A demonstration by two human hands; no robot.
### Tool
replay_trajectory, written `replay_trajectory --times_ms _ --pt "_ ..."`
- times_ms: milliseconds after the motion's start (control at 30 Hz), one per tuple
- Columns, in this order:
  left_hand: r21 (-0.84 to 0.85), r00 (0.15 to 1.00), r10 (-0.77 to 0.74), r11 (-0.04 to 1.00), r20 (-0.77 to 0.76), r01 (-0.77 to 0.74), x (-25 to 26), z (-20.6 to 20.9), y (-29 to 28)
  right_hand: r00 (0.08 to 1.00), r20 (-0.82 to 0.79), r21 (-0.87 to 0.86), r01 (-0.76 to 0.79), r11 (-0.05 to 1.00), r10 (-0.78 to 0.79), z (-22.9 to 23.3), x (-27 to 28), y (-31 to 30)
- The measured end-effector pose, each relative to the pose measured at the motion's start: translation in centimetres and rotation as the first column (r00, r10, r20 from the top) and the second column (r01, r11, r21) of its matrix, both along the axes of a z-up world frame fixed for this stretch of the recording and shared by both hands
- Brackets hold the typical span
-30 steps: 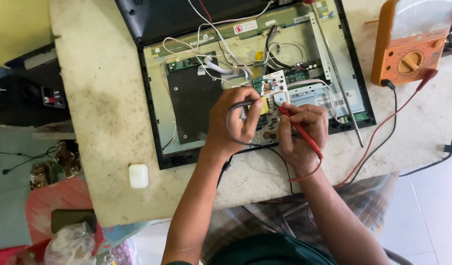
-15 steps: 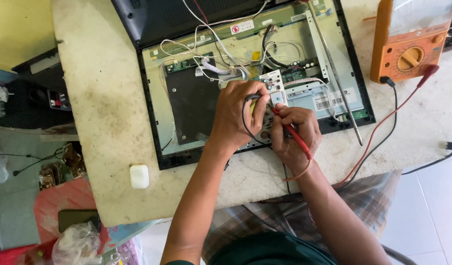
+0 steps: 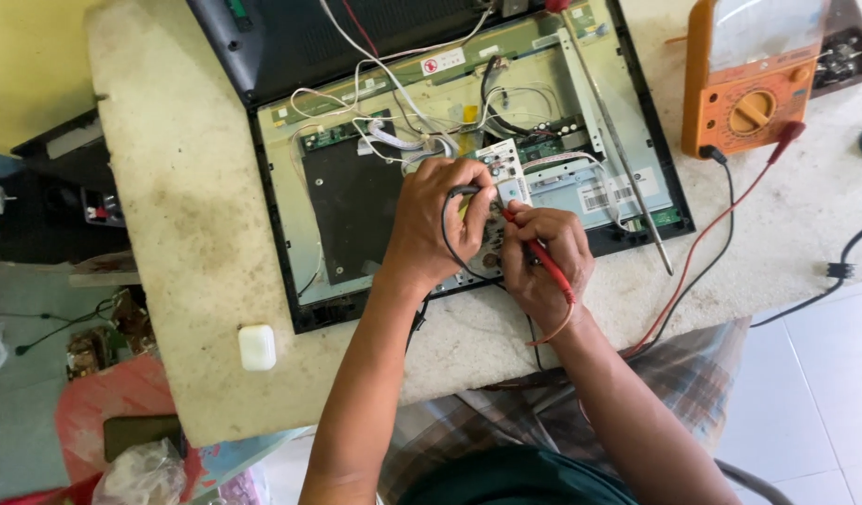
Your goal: The person uses a multimeter to test a circuit board removed from a television set. They hold the board with one hand and use the multimeter probes to touch various points on the board's surface and components.
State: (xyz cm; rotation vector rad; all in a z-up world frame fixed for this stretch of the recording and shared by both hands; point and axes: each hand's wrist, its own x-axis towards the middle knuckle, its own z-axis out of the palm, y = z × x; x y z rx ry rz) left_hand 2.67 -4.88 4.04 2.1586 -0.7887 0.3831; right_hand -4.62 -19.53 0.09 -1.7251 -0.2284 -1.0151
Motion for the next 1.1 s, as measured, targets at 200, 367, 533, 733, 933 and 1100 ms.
replay_trajectory --times_ms 200,367,533,733,933,1100 --pt "0.028 0.999 0.02 0.999 -0.025 -0.019 -0.4 0.8 0.0 0.999 -0.037 0.091 -0.004 0.996 0.007 -0.1 -0.2 0.3" --pt "0.021 0.999 0.039 0.999 0.0 -0.039 -0.7 0.1 -0.2 0.999 -0.034 0.082 -0.015 0.996 0.018 -0.1 -0.2 0.3" --pt "0.028 0.998 0.055 0.998 0.015 -0.056 -0.7 -0.2 -0.3 0.999 -0.049 0.113 -0.016 0.993 0.022 -0.8 -0.5 0.2" --pt "0.015 0.998 0.057 0.998 0.011 -0.058 -0.7 -0.4 -0.3 0.999 -0.051 0.087 -0.005 0.996 0.009 -0.7 -0.4 0.3" --pt "-0.003 0.999 0.045 0.999 0.0 -0.045 -0.7 -0.2 -0.2 0.999 -0.032 -0.003 0.03 1.0 -0.031 0.2 -0.4 0.2" --pt "-0.008 1.0 0.023 1.0 -0.016 -0.023 -0.5 0.0 0.1 1.0 -0.01 -0.003 0.0 1.0 0.0 0.2 -0.4 0.3"
